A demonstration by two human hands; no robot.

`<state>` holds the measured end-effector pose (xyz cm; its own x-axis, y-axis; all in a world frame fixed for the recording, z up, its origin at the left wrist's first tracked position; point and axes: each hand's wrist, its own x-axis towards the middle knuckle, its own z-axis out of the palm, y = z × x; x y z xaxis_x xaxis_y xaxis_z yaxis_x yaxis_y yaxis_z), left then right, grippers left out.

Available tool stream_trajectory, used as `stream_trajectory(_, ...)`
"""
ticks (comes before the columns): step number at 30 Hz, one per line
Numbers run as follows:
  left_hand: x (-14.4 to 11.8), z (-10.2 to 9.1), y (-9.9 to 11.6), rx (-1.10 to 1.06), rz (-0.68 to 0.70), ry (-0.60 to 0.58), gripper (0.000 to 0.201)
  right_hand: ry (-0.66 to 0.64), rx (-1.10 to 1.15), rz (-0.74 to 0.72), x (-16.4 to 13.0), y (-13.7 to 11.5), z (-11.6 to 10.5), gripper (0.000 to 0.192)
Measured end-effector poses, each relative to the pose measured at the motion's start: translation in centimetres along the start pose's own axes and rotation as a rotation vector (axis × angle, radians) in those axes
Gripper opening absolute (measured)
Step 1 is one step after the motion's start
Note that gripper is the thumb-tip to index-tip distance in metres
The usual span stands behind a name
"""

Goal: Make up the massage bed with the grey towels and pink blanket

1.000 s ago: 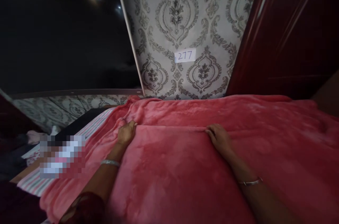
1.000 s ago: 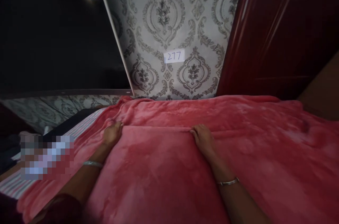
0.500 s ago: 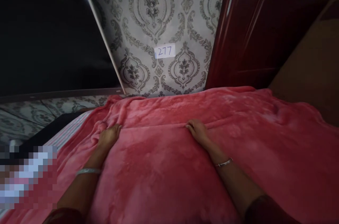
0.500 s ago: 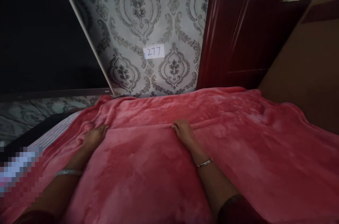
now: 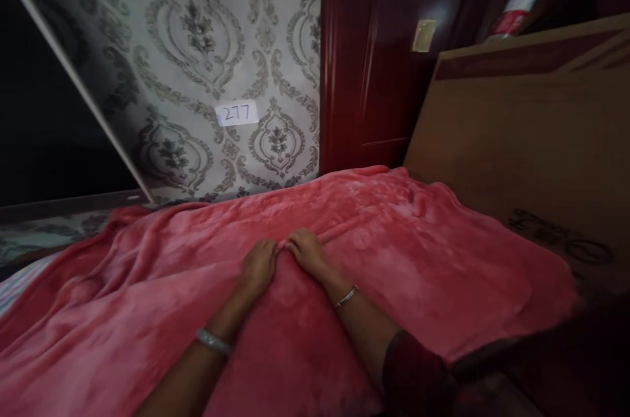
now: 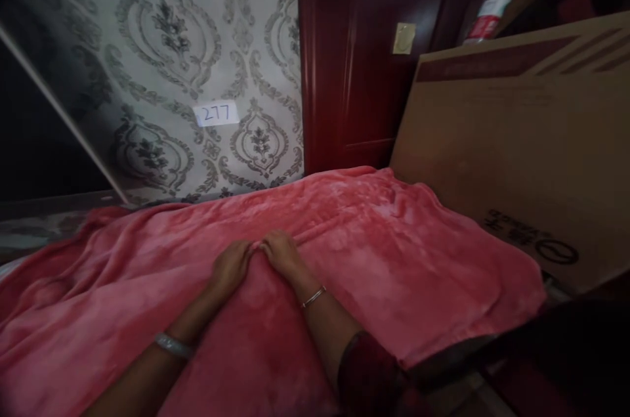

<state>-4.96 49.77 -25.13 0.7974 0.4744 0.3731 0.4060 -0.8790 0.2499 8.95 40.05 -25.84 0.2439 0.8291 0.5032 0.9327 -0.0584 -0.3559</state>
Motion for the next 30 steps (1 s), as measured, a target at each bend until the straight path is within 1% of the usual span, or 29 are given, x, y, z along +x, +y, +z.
stream_trajectory(2,0.0,0.6,-0.8,0.026,-0.022,0.067,0.032,-0.013,-0.02,-0.026,0.1,0.9,-1.0,0.012)
stream_trajectory(4,0.1,0.7,-1.9,0.029,0.008,0.14,0.031,-0.01,-0.048,-0.019,0.1,3.3,-2.8,0.016)
stream_trajectory(6,0.2,0.6,-2.6,0.027,0.054,0.193,0.032,0.022,-0.086,0.049,-0.4,7.0,-5.4,0.022)
stream_trajectory(10,0.3,0.4,-2.9,0.035,0.122,0.268,0.033,0.14,-0.179,0.3,-3.0,15.6,-10.9,0.029)
stream_trajectory(12,0.3,0.5,-2.9,0.04,0.137,0.299,0.032,0.181,-0.21,0.377,-4.5,18.9,-12.6,0.03)
stream_trajectory(14,0.4,0.6,-3.0,0.043,0.142,0.31,0.031,0.196,-0.228,0.404,-5.6,21.1,-13.3,0.032)
stream_trajectory(17,0.4,0.6,-3.1,0.055,0.137,0.305,0.031,0.186,-0.242,0.398,-6.2,22.7,-13.4,0.038)
stream_trajectory(21,0.3,0.5,-3.3,0.051,0.155,0.306,0.031,0.141,-0.238,0.345,-5.3,23.5,-12.8,0.042)
stream_trajectory(24,0.2,0.7,-3.4,0.048,0.159,0.32,0.031,0.115,-0.23,0.315,-4.7,23.9,-12.1,0.033)
stream_trajectory(27,0.2,0.8,-3.6,0.058,0.15,0.319,0.032,0.128,-0.234,0.317,-4.5,24.1,-11.3,0.022)
stream_trajectory(30,0.2,0.9,-3.6,0.069,0.144,0.286,0.034,0.188,-0.248,0.349,-4.6,24.3,-10.9,0.024)
